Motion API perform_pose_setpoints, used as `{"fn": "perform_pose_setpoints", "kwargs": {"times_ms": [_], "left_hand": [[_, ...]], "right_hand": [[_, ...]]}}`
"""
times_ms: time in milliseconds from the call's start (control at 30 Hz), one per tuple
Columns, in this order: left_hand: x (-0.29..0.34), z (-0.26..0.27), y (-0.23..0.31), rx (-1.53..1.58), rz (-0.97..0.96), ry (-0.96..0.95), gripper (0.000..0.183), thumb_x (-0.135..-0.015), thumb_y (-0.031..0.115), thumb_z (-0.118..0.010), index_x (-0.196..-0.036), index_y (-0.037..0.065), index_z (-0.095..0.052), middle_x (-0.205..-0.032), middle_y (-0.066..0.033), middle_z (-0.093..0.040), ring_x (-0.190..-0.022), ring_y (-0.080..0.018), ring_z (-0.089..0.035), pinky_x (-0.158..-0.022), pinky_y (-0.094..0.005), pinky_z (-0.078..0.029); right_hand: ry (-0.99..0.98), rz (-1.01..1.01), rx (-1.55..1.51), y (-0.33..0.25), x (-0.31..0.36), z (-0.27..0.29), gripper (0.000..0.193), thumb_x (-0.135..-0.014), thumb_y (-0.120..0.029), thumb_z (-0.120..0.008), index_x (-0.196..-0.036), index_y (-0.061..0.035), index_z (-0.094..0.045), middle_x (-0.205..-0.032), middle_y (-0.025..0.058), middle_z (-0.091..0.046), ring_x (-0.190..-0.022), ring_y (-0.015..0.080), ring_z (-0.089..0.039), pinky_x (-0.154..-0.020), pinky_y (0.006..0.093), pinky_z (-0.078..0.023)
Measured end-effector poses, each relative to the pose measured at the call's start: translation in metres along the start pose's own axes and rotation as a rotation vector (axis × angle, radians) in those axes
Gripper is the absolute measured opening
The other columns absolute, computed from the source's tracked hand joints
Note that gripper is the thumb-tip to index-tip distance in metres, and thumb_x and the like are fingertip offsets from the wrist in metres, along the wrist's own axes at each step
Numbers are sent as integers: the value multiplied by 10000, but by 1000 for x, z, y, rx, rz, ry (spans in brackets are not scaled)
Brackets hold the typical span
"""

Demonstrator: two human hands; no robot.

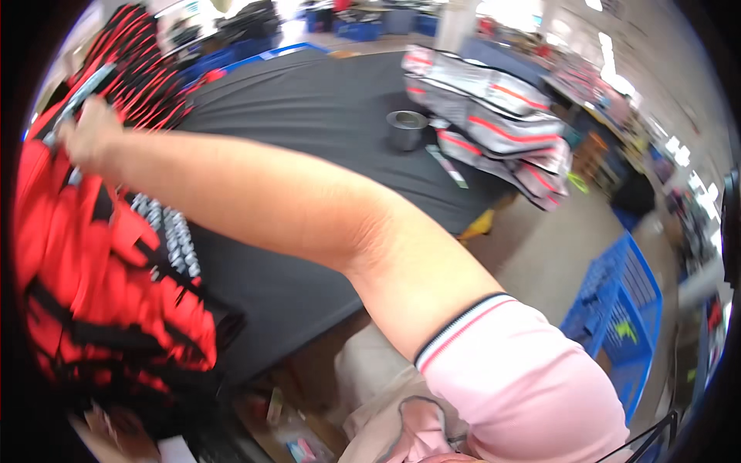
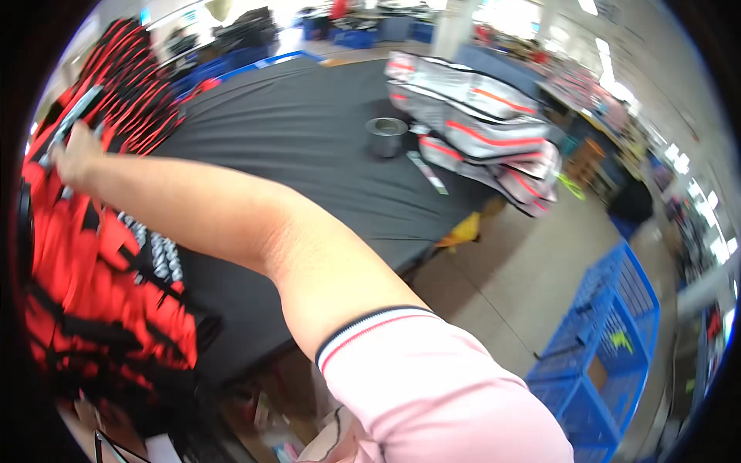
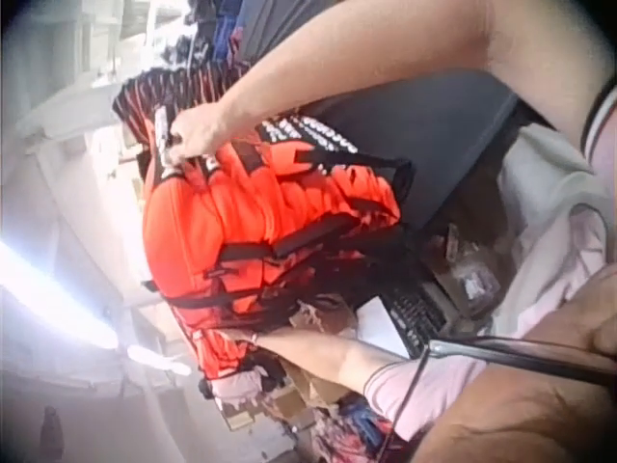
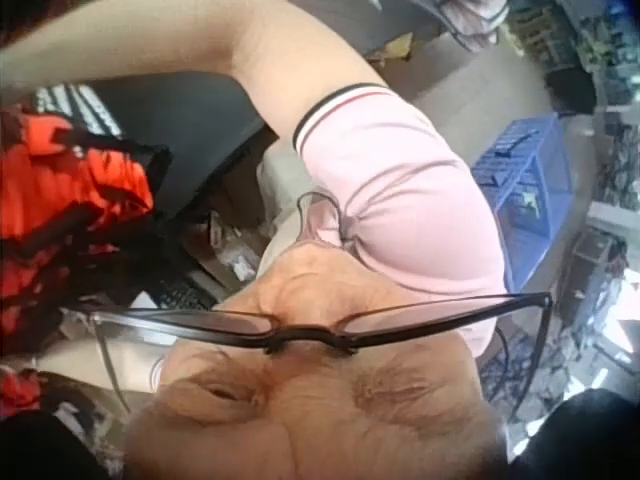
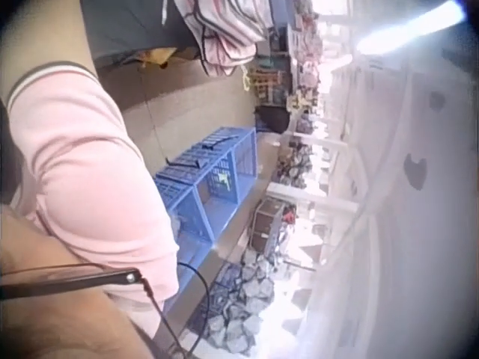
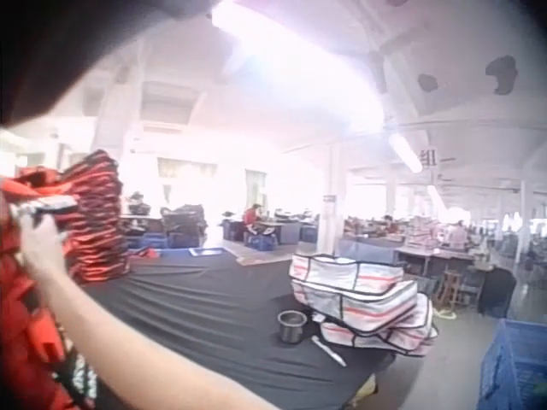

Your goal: Inspecting and organizing backpacks in a manufacturing or warehouse setting.

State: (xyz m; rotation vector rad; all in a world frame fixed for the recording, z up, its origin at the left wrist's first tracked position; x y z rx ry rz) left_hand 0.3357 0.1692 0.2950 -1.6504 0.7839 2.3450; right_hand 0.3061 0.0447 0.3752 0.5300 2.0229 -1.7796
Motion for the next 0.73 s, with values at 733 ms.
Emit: {"fn": "perform_pose_setpoints", "kwargs": {"times_ms": [733], "left_hand": [[499,294,10,-495,735,-546,390,-982,327,-489,-1100,-5,-656,-1042,-210,-673,-955,-361,-636,-866,-416,-493]], "right_hand": [[780,-167,1893,-74,78,746,314,-897,-411,-586,-1099,-196,-693,-1084,146,-671,-1015,365,-642,-852,471,-512]]}}
Point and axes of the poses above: each hand's wrist, its own x-axis away from the middle knuckle, its own z-axis out of the back of the hand, y = z × x, the point moved 3 cm from there along -x, towards the middle knuckle
